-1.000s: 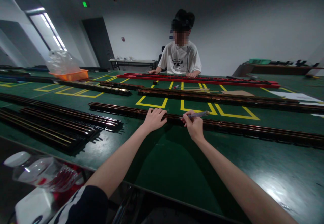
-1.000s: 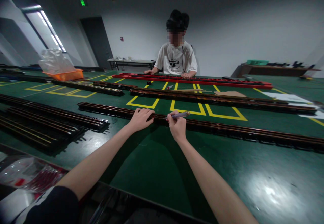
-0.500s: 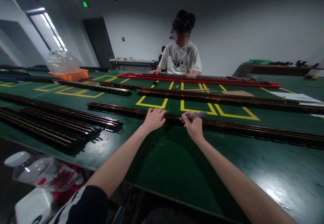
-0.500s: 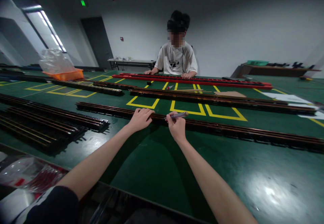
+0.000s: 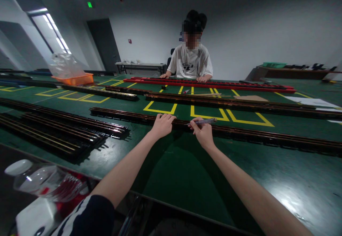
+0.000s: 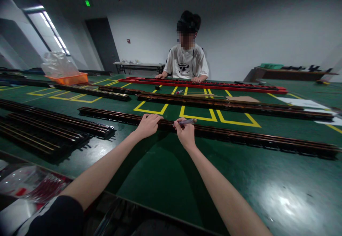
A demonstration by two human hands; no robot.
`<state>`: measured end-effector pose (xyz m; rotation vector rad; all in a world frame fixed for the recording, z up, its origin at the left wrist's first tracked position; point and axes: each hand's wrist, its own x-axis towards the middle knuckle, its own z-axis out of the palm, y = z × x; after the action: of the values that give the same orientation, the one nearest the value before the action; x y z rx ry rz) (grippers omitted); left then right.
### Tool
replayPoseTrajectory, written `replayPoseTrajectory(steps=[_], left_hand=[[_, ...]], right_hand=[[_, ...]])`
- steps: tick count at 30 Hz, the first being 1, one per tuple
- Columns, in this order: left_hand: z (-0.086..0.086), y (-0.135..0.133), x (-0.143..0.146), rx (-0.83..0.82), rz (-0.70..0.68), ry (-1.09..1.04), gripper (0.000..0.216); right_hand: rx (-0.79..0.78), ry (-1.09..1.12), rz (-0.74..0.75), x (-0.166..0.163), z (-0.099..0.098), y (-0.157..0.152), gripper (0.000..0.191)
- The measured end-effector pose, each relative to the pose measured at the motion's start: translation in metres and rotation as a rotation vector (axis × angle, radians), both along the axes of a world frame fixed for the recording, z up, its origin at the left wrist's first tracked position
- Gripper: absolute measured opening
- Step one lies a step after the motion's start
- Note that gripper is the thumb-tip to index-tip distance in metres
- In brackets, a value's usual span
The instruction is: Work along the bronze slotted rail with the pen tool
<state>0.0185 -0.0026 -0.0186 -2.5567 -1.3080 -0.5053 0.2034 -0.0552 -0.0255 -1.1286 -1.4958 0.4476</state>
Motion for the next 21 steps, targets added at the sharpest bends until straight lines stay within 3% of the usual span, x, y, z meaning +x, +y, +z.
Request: replayPoseTrajectory(steps=[21], left_hand=[[0.0001, 0.002, -0.0028, -0.034, 0.018, 0.009, 0.044]], right_hand=[[0.01, 0.089, -0.043, 0.0, -0.0005, -0.0005, 0.023]])
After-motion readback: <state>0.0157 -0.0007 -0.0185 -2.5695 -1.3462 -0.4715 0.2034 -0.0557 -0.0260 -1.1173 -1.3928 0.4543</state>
